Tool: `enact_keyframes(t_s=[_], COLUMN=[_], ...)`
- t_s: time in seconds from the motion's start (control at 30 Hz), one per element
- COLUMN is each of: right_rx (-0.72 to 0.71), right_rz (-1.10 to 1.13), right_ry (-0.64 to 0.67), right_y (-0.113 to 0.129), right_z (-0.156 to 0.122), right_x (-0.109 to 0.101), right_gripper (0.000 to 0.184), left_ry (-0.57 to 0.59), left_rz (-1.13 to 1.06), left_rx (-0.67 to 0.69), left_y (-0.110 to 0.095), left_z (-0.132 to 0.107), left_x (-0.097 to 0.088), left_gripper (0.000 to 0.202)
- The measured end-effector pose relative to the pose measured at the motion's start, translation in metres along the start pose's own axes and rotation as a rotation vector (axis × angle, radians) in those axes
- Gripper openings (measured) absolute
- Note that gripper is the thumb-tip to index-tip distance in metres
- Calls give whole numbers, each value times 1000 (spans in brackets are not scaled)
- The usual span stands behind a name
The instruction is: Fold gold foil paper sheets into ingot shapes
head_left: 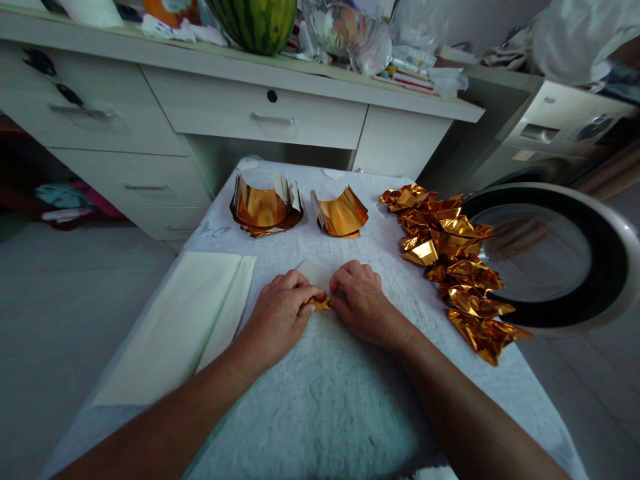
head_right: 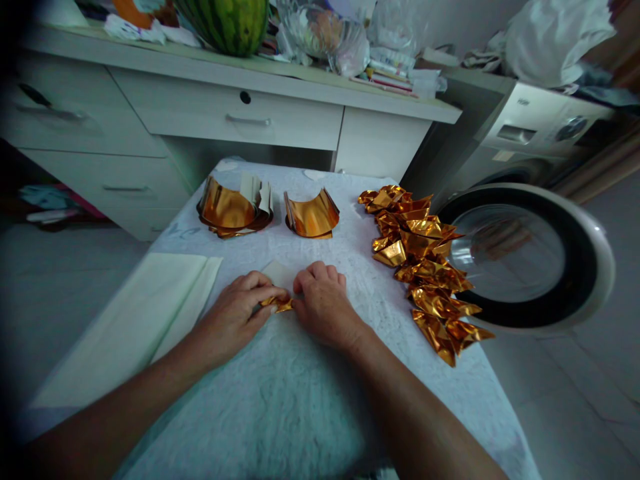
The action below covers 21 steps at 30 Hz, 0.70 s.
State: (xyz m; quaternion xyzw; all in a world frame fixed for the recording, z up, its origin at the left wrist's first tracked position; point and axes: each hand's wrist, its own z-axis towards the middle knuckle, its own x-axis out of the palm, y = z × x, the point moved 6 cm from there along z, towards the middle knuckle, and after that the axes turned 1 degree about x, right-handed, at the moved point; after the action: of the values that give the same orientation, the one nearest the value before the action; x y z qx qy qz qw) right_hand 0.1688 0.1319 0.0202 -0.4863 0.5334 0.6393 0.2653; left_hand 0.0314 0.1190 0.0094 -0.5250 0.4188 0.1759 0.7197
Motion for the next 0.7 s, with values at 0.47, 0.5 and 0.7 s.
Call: enact_keyframes(t_s=[0.47, 0.5, 0.7], right_rx=[-32, -27, -8], right_rz=[-97, -94, -21], right_ry=[-113, -111, -82], right_y=[9, 9, 2], right_z=[-3, -3, -4], right_x=[7, 7, 4], right_gripper=[25, 26, 38], left_ry=[36, 35, 43], left_rz=[1, 2, 1], left_rx=[-4, -6, -12], left_y=[2, 2, 1], left_z=[2, 2, 2], left_x=[0, -1, -2], left_gripper=[26, 26, 26])
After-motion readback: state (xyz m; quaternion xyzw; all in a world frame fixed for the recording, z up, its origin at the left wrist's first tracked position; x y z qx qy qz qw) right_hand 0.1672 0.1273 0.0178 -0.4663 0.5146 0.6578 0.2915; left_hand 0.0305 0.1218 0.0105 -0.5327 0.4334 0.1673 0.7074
